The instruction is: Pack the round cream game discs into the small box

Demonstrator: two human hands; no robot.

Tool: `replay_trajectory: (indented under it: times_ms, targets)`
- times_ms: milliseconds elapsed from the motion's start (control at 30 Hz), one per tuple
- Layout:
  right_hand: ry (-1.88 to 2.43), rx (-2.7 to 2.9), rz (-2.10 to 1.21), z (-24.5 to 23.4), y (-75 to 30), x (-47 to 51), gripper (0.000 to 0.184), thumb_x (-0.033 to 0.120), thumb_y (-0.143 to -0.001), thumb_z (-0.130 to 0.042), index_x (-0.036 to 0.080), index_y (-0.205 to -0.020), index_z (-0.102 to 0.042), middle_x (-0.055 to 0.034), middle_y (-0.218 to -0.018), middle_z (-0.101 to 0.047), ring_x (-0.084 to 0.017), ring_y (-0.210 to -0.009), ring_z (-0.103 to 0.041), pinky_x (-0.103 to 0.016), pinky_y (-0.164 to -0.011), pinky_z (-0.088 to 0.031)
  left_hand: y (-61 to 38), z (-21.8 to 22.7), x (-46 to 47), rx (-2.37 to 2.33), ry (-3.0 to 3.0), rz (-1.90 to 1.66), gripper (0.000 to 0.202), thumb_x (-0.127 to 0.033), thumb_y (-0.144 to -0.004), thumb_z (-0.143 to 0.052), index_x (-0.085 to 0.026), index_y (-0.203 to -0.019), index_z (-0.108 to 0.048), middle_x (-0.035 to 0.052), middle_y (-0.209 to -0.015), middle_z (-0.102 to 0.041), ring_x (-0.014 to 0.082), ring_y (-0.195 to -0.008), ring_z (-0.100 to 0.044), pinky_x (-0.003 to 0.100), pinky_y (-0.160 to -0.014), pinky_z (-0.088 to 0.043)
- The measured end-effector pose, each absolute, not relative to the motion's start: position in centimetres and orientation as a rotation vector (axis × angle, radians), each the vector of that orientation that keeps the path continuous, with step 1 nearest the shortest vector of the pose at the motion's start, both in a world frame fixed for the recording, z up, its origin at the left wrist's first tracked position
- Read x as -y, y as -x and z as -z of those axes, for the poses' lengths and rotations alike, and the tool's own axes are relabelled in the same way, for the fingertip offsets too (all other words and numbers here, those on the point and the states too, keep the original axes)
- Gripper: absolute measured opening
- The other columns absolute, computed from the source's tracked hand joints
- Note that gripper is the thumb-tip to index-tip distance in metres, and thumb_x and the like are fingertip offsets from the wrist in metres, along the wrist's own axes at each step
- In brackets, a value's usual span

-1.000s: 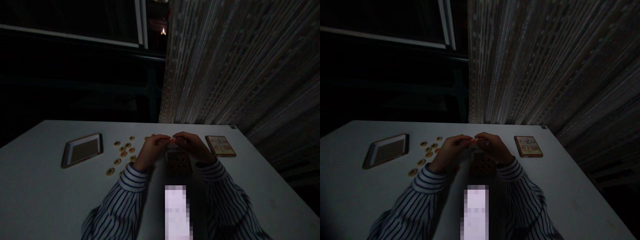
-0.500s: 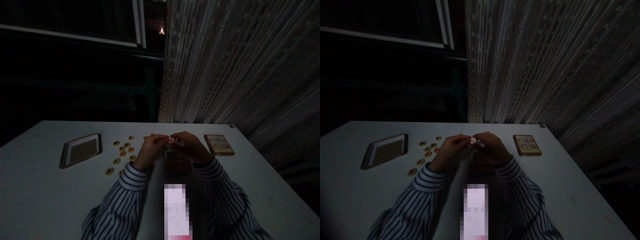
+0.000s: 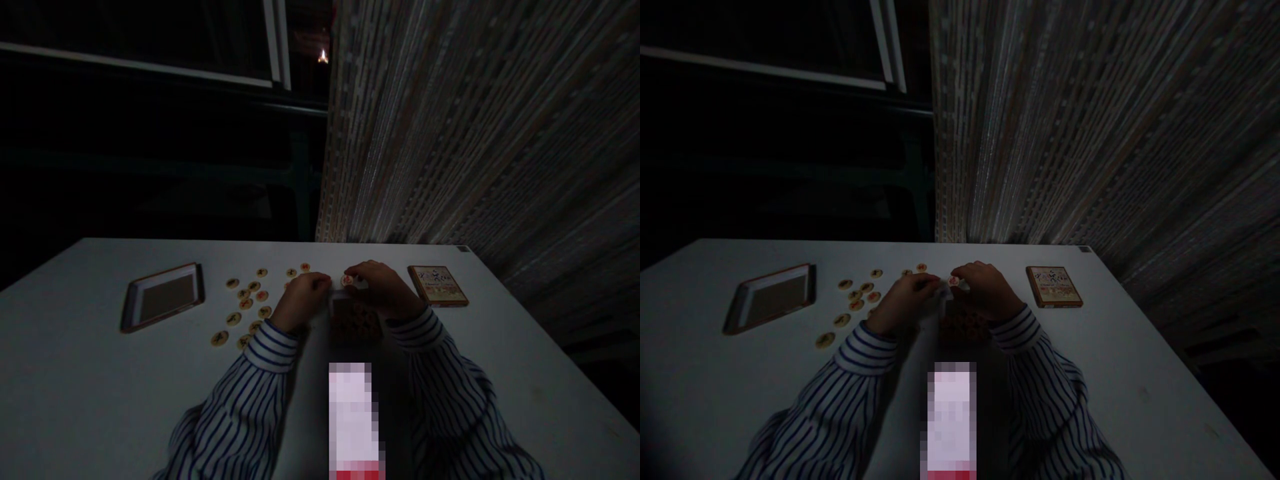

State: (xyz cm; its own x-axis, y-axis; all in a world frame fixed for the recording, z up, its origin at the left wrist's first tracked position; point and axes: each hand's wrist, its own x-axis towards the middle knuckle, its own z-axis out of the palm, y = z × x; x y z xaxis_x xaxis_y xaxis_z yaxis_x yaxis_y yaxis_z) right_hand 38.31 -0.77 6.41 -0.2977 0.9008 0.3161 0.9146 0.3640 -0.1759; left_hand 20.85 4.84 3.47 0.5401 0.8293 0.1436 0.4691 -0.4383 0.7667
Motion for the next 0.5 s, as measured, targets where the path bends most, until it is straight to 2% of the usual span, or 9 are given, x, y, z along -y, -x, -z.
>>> replay_trajectory:
  times_ms: [200, 500]
  targets:
    - [1.68, 2.318, -0.015, -6.0, -39.2, 0.6, 0.028, 0.029, -0.076, -0.052, 0.016, -0.1, -0.057, -0.0065, -0.094, -0.062, -0.016, -0.085, -0.054, -0.026, -0.073, -0.038, -21.2, -2.0, -4.6, -1.183, -2.372, -0.356, 0.027, -0.026, -0.079, -0.039, -0.014, -0.081, -0.063, 0.0094, -0.079, -0.066, 0.0173, -0.073, -0.059, 0.026, -0.064, -0.039]
    - [1.879, 2.498, -0.034, -5.2, -39.1, 0.6, 0.027, 0.031, -0.082, -0.039, 0.021, -0.1, -0.057, -0.0061, -0.087, -0.064, -0.016, -0.08, -0.057, -0.024, -0.065, -0.037, -21.6, -1.6, -4.5, -1.112, -2.394, -0.291, 0.021, -0.018, -0.074, -0.044, -0.015, -0.085, -0.062, 0.0084, -0.083, -0.065, 0.0181, -0.082, -0.058, 0.027, -0.071, -0.04]
